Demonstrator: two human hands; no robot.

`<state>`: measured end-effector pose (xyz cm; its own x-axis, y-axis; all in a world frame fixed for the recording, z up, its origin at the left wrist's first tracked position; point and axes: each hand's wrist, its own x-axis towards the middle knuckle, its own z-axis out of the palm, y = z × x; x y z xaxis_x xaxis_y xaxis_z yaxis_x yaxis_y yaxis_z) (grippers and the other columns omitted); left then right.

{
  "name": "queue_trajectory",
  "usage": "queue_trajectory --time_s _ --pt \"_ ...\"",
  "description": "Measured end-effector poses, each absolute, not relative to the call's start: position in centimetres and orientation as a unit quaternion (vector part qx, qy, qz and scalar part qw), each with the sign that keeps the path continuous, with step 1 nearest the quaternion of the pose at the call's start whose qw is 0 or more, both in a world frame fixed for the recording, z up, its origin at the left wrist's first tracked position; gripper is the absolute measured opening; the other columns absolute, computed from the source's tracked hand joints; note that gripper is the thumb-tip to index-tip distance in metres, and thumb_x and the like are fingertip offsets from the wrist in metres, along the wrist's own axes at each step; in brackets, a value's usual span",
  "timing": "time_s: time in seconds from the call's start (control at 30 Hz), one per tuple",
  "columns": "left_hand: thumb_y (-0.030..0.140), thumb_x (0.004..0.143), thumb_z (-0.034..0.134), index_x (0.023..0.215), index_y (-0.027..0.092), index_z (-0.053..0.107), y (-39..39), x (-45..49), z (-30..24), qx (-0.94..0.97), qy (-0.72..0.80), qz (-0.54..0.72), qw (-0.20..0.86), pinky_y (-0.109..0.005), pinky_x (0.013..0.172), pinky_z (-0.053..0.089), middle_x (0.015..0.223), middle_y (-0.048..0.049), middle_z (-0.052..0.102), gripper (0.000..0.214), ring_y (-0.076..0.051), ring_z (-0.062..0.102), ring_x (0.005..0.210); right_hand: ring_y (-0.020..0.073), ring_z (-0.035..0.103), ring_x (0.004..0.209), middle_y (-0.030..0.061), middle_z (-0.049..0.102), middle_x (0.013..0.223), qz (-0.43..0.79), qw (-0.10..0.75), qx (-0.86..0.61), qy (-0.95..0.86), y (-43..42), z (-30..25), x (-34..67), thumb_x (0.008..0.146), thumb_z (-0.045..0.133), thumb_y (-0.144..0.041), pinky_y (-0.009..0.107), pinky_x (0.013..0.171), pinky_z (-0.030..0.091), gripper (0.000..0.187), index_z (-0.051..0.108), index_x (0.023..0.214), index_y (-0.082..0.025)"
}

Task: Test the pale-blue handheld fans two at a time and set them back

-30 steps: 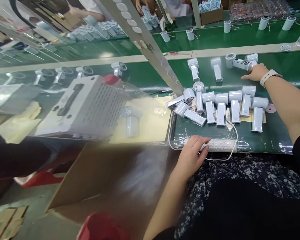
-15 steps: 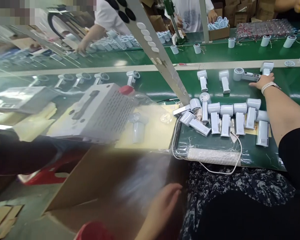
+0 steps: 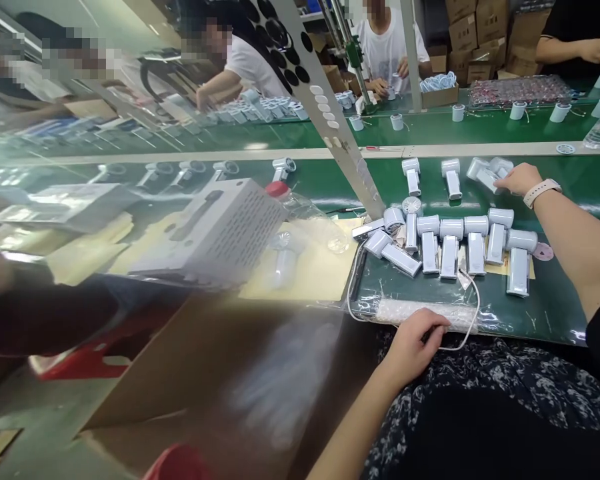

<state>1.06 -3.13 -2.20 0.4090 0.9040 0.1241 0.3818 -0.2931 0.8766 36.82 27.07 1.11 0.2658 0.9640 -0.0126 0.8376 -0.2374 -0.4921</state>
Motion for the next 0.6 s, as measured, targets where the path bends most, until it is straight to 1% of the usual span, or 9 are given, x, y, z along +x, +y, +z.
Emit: queue_trajectory --time_s 0.1,0.17,0.27,0.33,0.37,0.43,0.47,0.53,0.6 --pt "0.032 0.098 0.059 0.097 0.023 0.077 -1.9 2.6 -1.9 0.714 0.417 0.329 0.456 -0.04 0.089 0.059 0.094 -0.0094 0.081 0.02 -0.026 0.075 0.093 0.0209 0.064 0.067 0.0095 0.071 0.075 0.245 0.236 -0.763 -0.549 23.2 2.4 37.1 0.093 0.08 -0.03 0.036 0.067 0.059 0.02 0.079 0.087 -0.011" --pt "0.039 0.098 0.064 0.099 0.022 0.078 -0.8 3.4 -2.2 0.651 0.405 0.34 0.545 -0.041 0.089 0.058 0.094 -0.0096 0.081 0.022 -0.026 0.074 0.093 0.018 0.064 0.064 0.0091 0.074 0.078 0.287 0.266 -0.744 -0.542 20.1 3.2 37.2 0.095 0.078 -0.028 0.032 0.062 0.058 0.016 0.08 0.094 -0.012" --pt "0.062 0.095 0.07 0.113 0.019 0.078 1.1 5.4 -2.7 0.542 0.352 0.343 0.681 -0.043 0.09 0.06 0.106 -0.0142 0.082 0.048 -0.028 0.076 0.097 0.0223 0.072 0.079 0.0108 0.081 0.093 0.32 0.331 -0.686 -0.563 14.7 4.5 36.3 0.088 0.084 -0.029 0.036 0.075 0.063 0.016 0.084 0.098 -0.015" --pt "0.075 0.088 0.073 0.128 0.02 0.072 2.3 7.3 -2.7 0.468 0.3 0.364 0.747 -0.048 0.101 0.06 0.131 -0.0178 0.077 0.068 -0.033 0.075 0.117 0.0302 0.077 0.1 0.0128 0.082 0.112 0.301 0.378 -0.631 -0.607 10.9 5.2 34.7 0.082 0.089 -0.035 0.045 0.093 0.064 0.023 0.086 0.098 -0.018" --pt "0.079 0.084 0.075 0.132 0.022 0.07 2.7 8.2 -2.5 0.424 0.274 0.391 0.769 -0.051 0.109 0.057 0.144 -0.0172 0.071 0.075 -0.035 0.069 0.131 0.0342 0.076 0.112 0.0135 0.08 0.125 0.277 0.392 -0.604 -0.636 9.1 5.4 33.5 0.079 0.091 -0.036 0.05 0.102 0.062 0.026 0.087 0.099 -0.019" --pt "0.08 0.076 0.082 0.128 0.025 0.071 3.1 9.6 -2.1 0.317 0.234 0.476 0.786 -0.052 0.12 0.049 0.155 -0.013 0.064 0.077 -0.036 0.057 0.148 0.0394 0.07 0.131 0.0135 0.072 0.144 0.222 0.39 -0.556 -0.699 5.6 5.4 30.8 0.077 0.092 -0.036 0.056 0.115 0.055 0.029 0.089 0.101 -0.021" --pt "0.08 0.072 0.085 0.122 0.025 0.073 3.1 9.9 -1.9 0.273 0.227 0.519 0.777 -0.051 0.122 0.048 0.153 -0.0112 0.066 0.075 -0.035 0.055 0.15 0.0405 0.066 0.137 0.0132 0.068 0.151 0.2 0.372 -0.541 -0.727 4.1 5.3 29.4 0.079 0.091 -0.037 0.059 0.119 0.052 0.028 0.089 0.103 -0.022" --pt "0.078 0.066 0.091 0.106 0.024 0.075 2.9 9.6 -1.8 0.228 0.244 0.579 0.744 -0.046 0.119 0.051 0.135 -0.0085 0.075 0.069 -0.033 0.062 0.141 0.0432 0.061 0.144 0.0157 0.062 0.158 0.183 0.319 -0.527 -0.766 1.6 4.6 26.9 0.086 0.087 -0.041 0.064 0.122 0.048 0.031 0.089 0.11 -0.022" --pt "0.073 0.062 0.096 0.093 0.022 0.074 2.5 8.2 -1.9 0.216 0.278 0.605 0.714 -0.042 0.109 0.057 0.109 -0.0055 0.08 0.063 -0.031 0.072 0.123 0.048 0.055 0.148 0.0211 0.055 0.164 0.204 0.269 -0.5 -0.797 0.0 3.7 25.5 0.085 0.088 -0.05 0.068 0.122 0.046 0.05 0.086 0.122 -0.018"
